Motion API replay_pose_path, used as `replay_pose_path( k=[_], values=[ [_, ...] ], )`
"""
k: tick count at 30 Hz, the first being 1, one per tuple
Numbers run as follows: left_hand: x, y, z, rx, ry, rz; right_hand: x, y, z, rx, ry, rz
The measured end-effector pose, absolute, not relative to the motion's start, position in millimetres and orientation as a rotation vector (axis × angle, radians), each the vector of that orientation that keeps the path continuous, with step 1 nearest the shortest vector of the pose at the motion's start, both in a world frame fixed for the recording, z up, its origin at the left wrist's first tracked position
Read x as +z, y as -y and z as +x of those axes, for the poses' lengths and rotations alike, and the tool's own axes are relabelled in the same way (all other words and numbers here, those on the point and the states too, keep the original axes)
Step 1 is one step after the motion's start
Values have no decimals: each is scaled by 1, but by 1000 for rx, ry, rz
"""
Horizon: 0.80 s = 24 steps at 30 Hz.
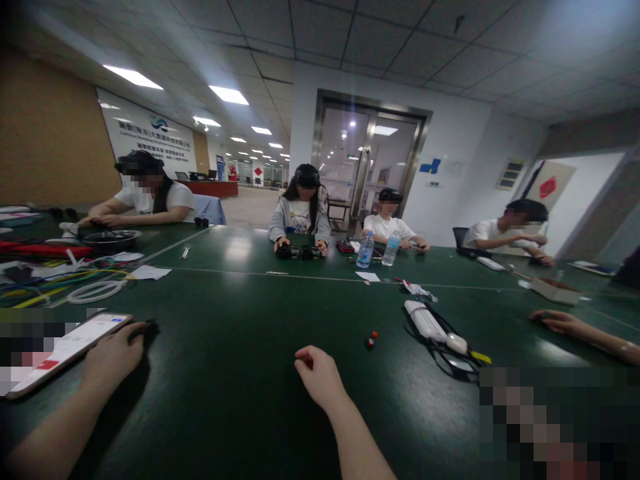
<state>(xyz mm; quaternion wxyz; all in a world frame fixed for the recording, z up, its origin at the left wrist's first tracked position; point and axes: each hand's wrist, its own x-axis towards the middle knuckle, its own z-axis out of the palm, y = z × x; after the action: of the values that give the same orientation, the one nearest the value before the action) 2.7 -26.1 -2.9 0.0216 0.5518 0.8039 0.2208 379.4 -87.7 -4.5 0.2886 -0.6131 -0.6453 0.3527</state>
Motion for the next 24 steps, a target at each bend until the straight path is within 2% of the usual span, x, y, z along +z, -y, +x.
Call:
replay_pose_path(
  k=[8,24],
  values=[
    [3,29,6,522,-2526,1659,-6,87,380,949,1714,-1646],
    [4,30,6,496,-2521,1673,-8,87,381,939,1719,-1626]
  ],
)
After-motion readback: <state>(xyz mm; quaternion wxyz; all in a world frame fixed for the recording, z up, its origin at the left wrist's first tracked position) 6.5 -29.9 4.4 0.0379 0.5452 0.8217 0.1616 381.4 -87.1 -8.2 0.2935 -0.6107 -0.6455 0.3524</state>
